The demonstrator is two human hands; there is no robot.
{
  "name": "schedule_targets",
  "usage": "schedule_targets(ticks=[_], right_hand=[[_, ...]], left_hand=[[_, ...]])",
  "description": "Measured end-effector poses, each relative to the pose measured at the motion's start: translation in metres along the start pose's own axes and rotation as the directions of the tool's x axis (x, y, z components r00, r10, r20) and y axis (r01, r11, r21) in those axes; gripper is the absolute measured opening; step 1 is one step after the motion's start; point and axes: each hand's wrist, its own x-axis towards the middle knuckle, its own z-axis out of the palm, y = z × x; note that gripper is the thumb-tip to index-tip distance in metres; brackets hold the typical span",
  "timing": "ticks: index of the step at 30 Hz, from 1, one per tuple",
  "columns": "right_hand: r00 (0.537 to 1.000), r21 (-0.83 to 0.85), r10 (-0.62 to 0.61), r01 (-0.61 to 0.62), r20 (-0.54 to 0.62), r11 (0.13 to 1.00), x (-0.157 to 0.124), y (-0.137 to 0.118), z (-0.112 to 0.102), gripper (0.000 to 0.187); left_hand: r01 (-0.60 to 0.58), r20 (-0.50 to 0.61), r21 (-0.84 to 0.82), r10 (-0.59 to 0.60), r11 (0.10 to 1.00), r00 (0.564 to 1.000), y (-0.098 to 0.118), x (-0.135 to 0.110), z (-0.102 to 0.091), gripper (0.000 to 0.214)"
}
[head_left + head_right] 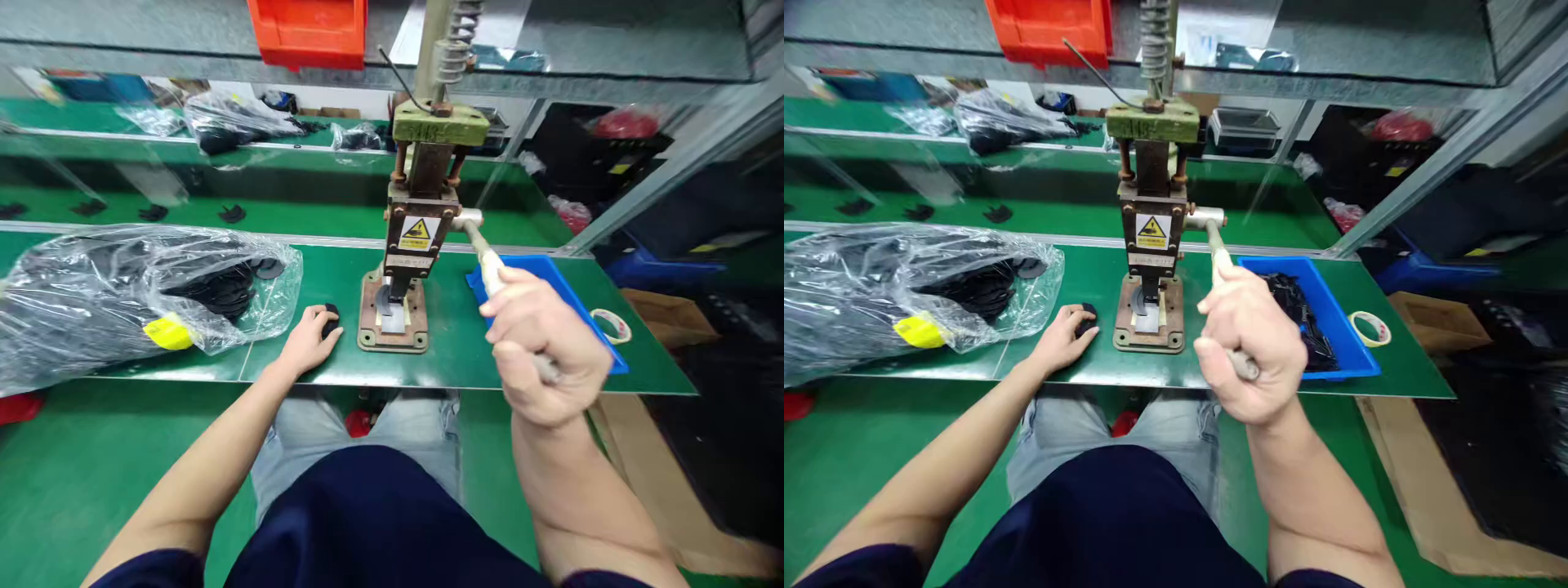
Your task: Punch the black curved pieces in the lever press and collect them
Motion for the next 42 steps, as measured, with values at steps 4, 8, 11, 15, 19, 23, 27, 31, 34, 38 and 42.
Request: schedule_targets(ticks=[4, 8, 11, 15, 19, 23, 27, 31, 34, 38, 42], right_hand=[[0.997, -0.061, -0.075, 0.075, 0.006, 0.995, -0.043, 0.018, 0.009, 0.019], [0.991, -0.092, -0.105, 0.097, -0.082, 0.991, -0.06, 0.029, 0.016, 0.015], [0.986, -0.105, -0.104, 0.091, -0.128, 0.99, -0.061, 0.031, 0.019, 0.014], [0.982, -0.116, -0.11, 0.093, -0.152, 0.989, -0.059, 0.031, 0.022, 0.015], [0.981, -0.126, -0.107, 0.087, -0.163, 0.988, -0.06, 0.032, 0.023, 0.016], [0.977, -0.128, -0.114, 0.092, -0.18, 0.987, -0.06, 0.031, 0.024, 0.019], [0.975, -0.124, -0.139, 0.118, -0.175, 0.985, -0.058, 0.032, 0.024, 0.021], [0.966, -0.111, -0.166, 0.146, -0.198, 0.983, -0.055, 0.035, 0.029, 0.026], [0.942, -0.101, -0.181, 0.159, -0.281, 0.982, -0.054, 0.038, 0.034, 0.033], [0.918, -0.093, -0.21, 0.189, -0.336, 0.977, -0.053, 0.046, 0.037, 0.041], [0.873, -0.069, -0.248, 0.242, -0.421, 0.968, -0.051, 0.057, 0.041, 0.05]], left_hand=[[-0.016, 0.008, 0.037, 0.016, 0.999, 1.0, -0.006, -0.001, -0.004, 0.034], [0.012, -0.103, 0.168, 0.005, 0.986, 0.995, 0.005, 0.004, -0.007, 0.037], [-0.01, -0.129, 0.141, 0.029, 0.99, 0.991, 0.028, 0.016, -0.002, 0.037], [-0.062, -0.068, -0.038, 0.06, 0.997, 0.996, 0.067, 0.035, 0.013, 0.04], [-0.124, -0.095, -0.227, 0.105, 0.966, 0.99, 0.099, 0.04, 0.026, 0.044], [-0.134, -0.04, -0.28, 0.127, 0.951, 0.991, 0.105, 0.034, 0.028, 0.057], [-0.145, -0.028, -0.285, 0.143, 0.947, 0.989, 0.072, 0.032, 0.014, 0.053], [-0.062, -0.111, -0.226, 0.037, 0.972, 0.993, 0.028, 0.033, -0.009, 0.036], [-0.063, -0.137, -0.157, 0.042, 0.986, 0.99, 0.008, 0.032, -0.021, 0.033], [0.008, -0.179, -0.039, -0.015, 0.999, 0.984, -0.018, 0.029, -0.035, 0.033], [0.189, -0.174, 0.151, -0.162, 0.97, 0.971, -0.064, 0.034, -0.064, 0.033]])
